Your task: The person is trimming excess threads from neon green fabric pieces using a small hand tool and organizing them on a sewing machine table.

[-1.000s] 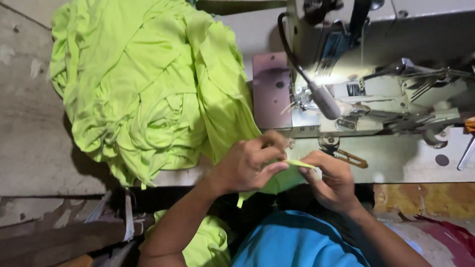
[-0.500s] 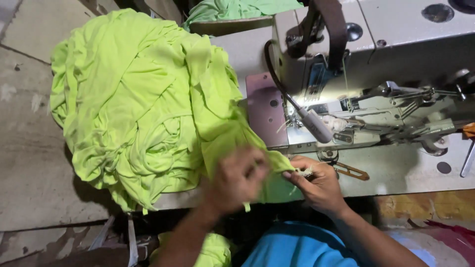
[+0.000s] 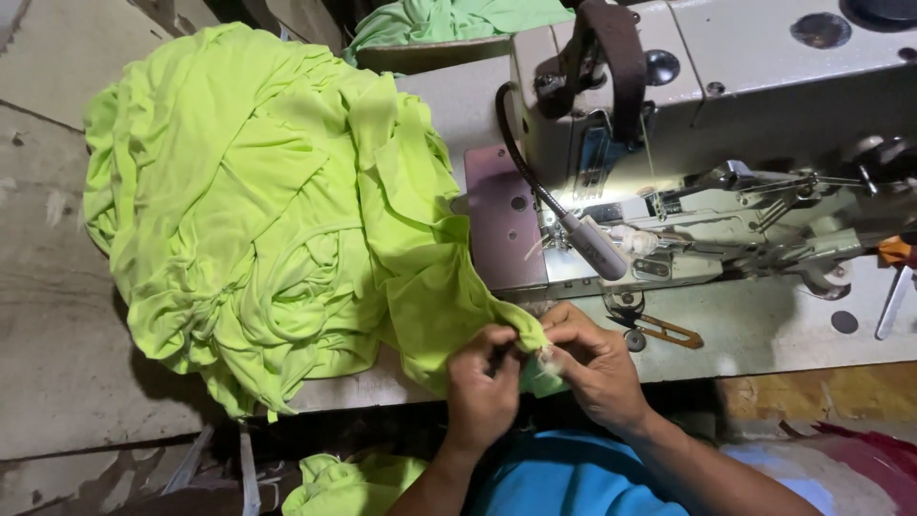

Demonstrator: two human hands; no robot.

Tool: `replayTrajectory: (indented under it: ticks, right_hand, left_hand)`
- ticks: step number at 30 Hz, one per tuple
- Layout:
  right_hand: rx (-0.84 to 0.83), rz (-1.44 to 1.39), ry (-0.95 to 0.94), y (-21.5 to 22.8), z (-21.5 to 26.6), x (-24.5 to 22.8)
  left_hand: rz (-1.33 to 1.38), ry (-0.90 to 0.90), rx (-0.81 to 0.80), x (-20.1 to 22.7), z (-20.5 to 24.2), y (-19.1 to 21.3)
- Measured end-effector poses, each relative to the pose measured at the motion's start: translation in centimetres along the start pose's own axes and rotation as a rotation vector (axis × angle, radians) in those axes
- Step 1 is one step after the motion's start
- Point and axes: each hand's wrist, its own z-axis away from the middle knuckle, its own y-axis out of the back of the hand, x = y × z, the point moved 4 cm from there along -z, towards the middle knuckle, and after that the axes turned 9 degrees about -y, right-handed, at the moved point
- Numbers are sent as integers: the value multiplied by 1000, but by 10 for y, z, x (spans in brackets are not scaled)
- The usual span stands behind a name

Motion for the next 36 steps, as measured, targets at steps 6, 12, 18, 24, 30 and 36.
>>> replayTrajectory:
  ticks: [6, 12, 18, 24, 30, 36]
  right_hand:
    - [1, -444, -343, 13, 3, 27]
    - [-161, -793, -461, 2, -1, 31]
    - [-151, -323, -488, 5, 1, 47]
    - [-194, 220, -254, 2, -4, 26]
    - [-65, -586, -424, 27, -16, 24]
    - [87, 235, -216, 8, -9, 3]
  left_hand:
    - [1086, 877, 267, -71, 33, 4]
    - [1181, 982, 177, -63, 31, 20]
    - [1207, 547, -176, -21, -5, 33]
    - [1298, 639, -44, -27, -3, 27]
    - [1255, 615, -234, -18, 3, 33]
    - [637, 353, -321, -5, 8, 9]
